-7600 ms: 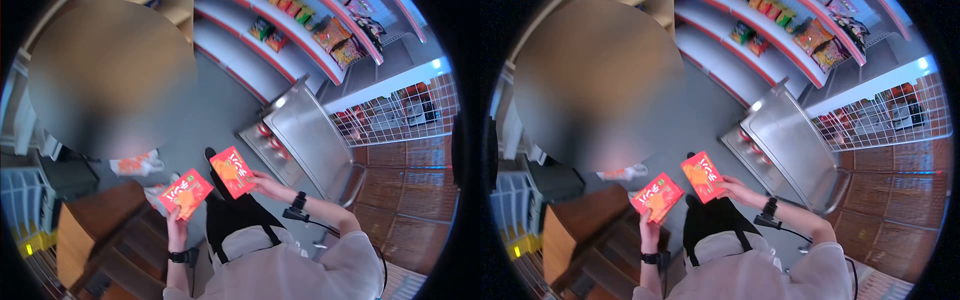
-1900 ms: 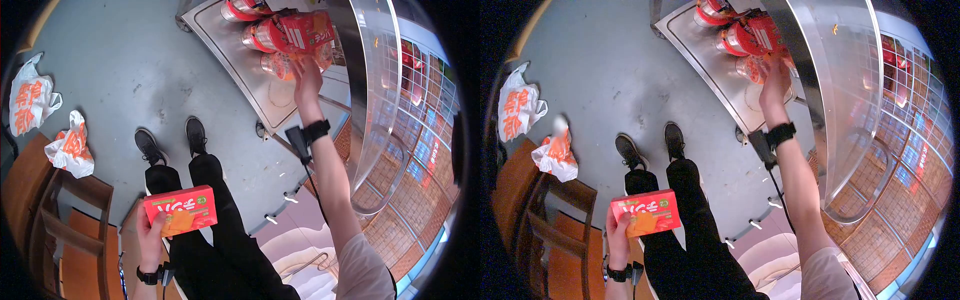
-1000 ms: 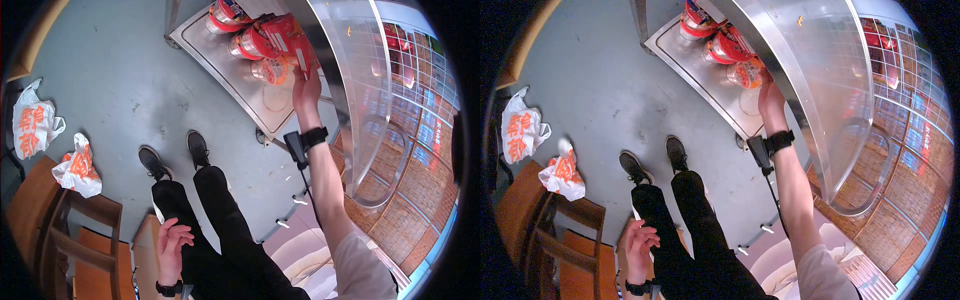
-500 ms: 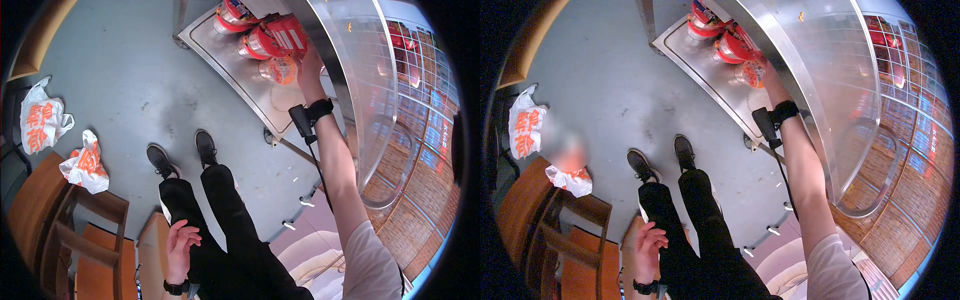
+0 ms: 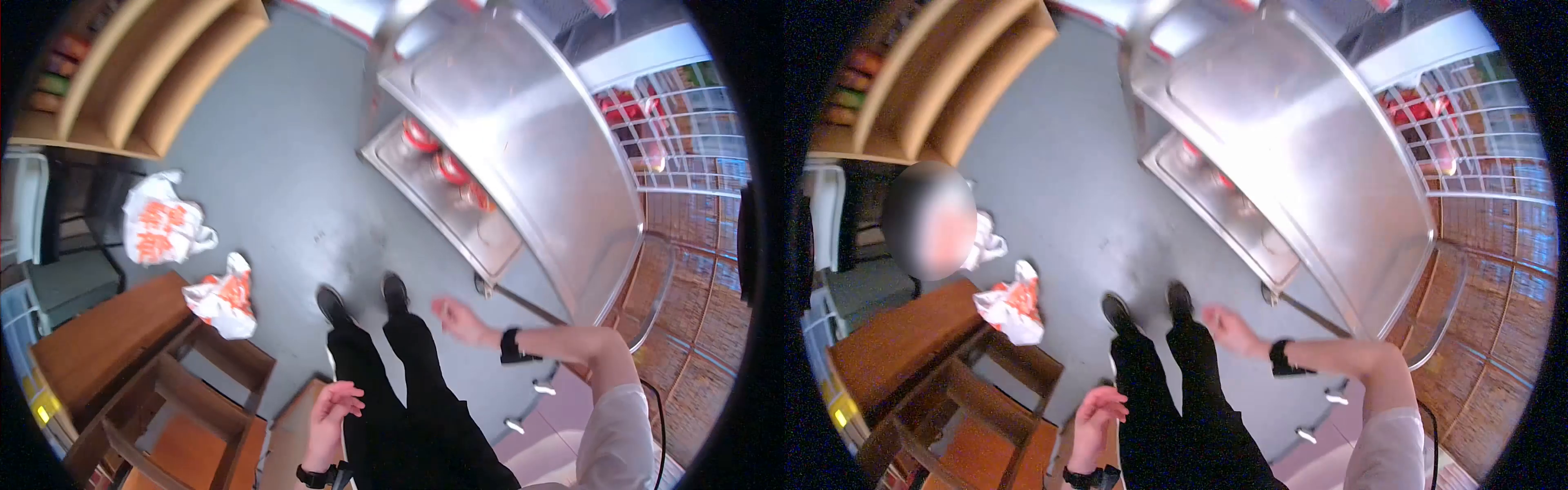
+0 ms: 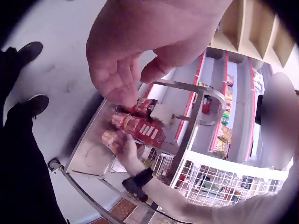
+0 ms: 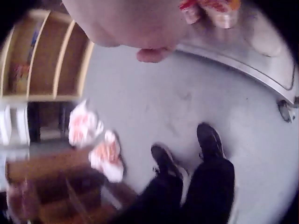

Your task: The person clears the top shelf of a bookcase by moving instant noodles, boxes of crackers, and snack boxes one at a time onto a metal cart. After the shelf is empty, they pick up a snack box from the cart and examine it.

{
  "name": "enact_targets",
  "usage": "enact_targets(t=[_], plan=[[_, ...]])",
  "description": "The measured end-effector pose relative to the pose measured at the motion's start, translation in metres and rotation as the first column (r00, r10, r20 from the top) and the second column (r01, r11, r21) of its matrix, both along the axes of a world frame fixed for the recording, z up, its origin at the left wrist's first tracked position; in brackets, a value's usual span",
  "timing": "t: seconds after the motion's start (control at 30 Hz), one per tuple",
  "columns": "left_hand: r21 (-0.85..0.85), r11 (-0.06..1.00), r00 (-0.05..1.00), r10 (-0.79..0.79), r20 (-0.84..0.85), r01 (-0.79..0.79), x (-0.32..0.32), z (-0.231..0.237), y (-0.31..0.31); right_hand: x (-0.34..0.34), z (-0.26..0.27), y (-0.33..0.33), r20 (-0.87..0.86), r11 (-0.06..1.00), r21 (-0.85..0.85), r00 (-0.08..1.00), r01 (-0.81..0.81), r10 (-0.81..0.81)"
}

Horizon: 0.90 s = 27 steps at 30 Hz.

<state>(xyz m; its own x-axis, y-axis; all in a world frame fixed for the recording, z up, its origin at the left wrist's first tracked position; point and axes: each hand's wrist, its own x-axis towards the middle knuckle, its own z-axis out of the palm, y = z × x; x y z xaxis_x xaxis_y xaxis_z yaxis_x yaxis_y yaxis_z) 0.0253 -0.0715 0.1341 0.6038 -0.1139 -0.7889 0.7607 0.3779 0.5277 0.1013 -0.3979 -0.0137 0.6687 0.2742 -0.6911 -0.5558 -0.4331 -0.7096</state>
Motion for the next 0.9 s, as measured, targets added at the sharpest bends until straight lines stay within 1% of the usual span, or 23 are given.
enact_targets(t=[0.03, 0.07, 0.1, 0.13, 0.17, 0.2, 0.23, 0.27, 0.33, 0.37, 0.4, 0.43, 0.47, 0.5, 0.53, 0.6, 0.67, 0.73, 0.77, 0.8, 0.83, 0.87, 0.9], plan=[[0.025, 0.999, 0.998, -0.032, 0.061, 0.031, 0.001, 0.013, 0.005, -0.003, 0.040, 0.012, -0.035, 1.000, 0.002, 0.999, -0.009, 0.009], [0.162, 0.982, 0.990, -0.113, 0.081, 0.099, 0.008, 0.042, 0.004, -0.015, 0.052, 0.012, 0.207, 0.984, 0.171, 0.978, -0.051, 0.015], [0.272, 0.946, 0.967, -0.217, 0.134, 0.174, 0.010, 0.063, 0.009, -0.008, 0.083, 0.016, 0.100, 0.974, 0.214, 0.994, -0.075, 0.055], [0.389, 0.894, 0.936, -0.309, 0.171, 0.224, 0.010, 0.083, 0.013, 0.004, 0.126, 0.020, -0.003, 0.961, 0.254, 0.993, -0.110, 0.114], [0.473, 0.850, 0.910, -0.361, 0.206, 0.230, 0.009, 0.104, 0.018, 0.014, 0.164, 0.023, 0.007, 0.954, 0.275, 0.993, -0.118, 0.121], [0.556, 0.802, 0.888, -0.401, 0.227, 0.219, 0.012, 0.128, 0.020, 0.024, 0.201, 0.026, 0.012, 0.945, 0.296, 0.990, -0.137, 0.139], [0.647, 0.742, 0.877, -0.418, 0.236, 0.179, 0.017, 0.164, 0.018, 0.033, 0.238, 0.029, 0.051, 0.950, 0.292, 0.994, -0.112, 0.101], [0.671, 0.735, 0.882, -0.374, 0.285, 0.095, 0.018, 0.187, 0.018, 0.043, 0.274, 0.031, 0.080, 0.954, 0.289, 0.995, -0.086, 0.065], [0.765, 0.639, 0.872, -0.418, 0.254, 0.083, 0.013, 0.221, 0.017, 0.063, 0.344, 0.033, 0.154, 0.942, 0.333, 0.988, -0.043, -0.009], [0.786, 0.617, 0.865, -0.414, 0.283, 0.038, 0.010, 0.237, 0.017, 0.069, 0.373, 0.035, 0.226, 0.938, 0.346, 0.971, 0.001, -0.084], [0.785, 0.620, 0.871, -0.381, 0.310, -0.008, 0.008, 0.253, 0.012, 0.074, 0.396, 0.033, 0.254, 0.939, 0.342, 0.966, -0.044, -0.048], [0.796, 0.606, 0.872, -0.380, 0.309, -0.018, 0.007, 0.268, 0.010, 0.078, 0.415, 0.032, 0.314, 0.927, 0.374, 0.938, 0.023, -0.150], [0.806, 0.591, 0.872, -0.384, 0.304, -0.021, 0.009, 0.278, 0.010, 0.083, 0.430, 0.033, 0.363, 0.905, 0.415, 0.895, 0.093, -0.258], [0.817, 0.570, 0.865, -0.363, 0.346, -0.087, 0.009, 0.281, 0.007, 0.089, 0.443, 0.036, 0.398, 0.893, 0.439, 0.869, 0.102, -0.295], [0.809, 0.576, 0.864, -0.343, 0.368, -0.115, 0.011, 0.285, 0.008, 0.094, 0.449, 0.040, 0.420, 0.899, 0.431, 0.865, 0.076, -0.274], [0.817, 0.557, 0.870, -0.319, 0.377, -0.150, 0.019, 0.289, 0.009, 0.108, 0.448, 0.052, 0.403, 0.872, 0.483, 0.863, 0.081, -0.303], [0.802, 0.569, 0.876, -0.277, 0.394, -0.181, 0.032, 0.286, 0.014, 0.127, 0.451, 0.074, 0.400, 0.899, 0.434, 0.883, 0.054, -0.245], [0.799, 0.558, 0.857, -0.277, 0.434, -0.224, 0.052, 0.288, 0.026, 0.149, 0.456, 0.101, 0.416, 0.912, 0.389, 0.908, -0.129, -0.049], [0.804, 0.564, 0.863, -0.294, 0.410, -0.189, 0.064, 0.291, 0.035, 0.162, 0.459, 0.116, 0.422, 0.918, 0.369, 0.906, -0.148, -0.023], [0.791, 0.585, 0.855, -0.307, 0.418, -0.177, 0.077, 0.292, 0.048, 0.177, 0.464, 0.134, 0.479, 0.920, 0.276, 0.870, -0.277, 0.118], [0.780, 0.597, 0.846, -0.308, 0.436, -0.185, 0.091, 0.292, 0.062, 0.194, 0.467, 0.149, 0.521, 0.899, 0.177, 0.813, -0.400, 0.259], [0.772, 0.606, 0.836, -0.311, 0.453, -0.193, 0.107, 0.291, 0.078, 0.213, 0.471, 0.163, 0.521, 0.895, 0.160, 0.806, -0.416, 0.281], [0.779, 0.597, 0.822, -0.334, 0.461, -0.194, 0.125, 0.289, 0.098, 0.233, 0.474, 0.184, 0.568, 0.863, 0.075, 0.733, -0.499, 0.375]])
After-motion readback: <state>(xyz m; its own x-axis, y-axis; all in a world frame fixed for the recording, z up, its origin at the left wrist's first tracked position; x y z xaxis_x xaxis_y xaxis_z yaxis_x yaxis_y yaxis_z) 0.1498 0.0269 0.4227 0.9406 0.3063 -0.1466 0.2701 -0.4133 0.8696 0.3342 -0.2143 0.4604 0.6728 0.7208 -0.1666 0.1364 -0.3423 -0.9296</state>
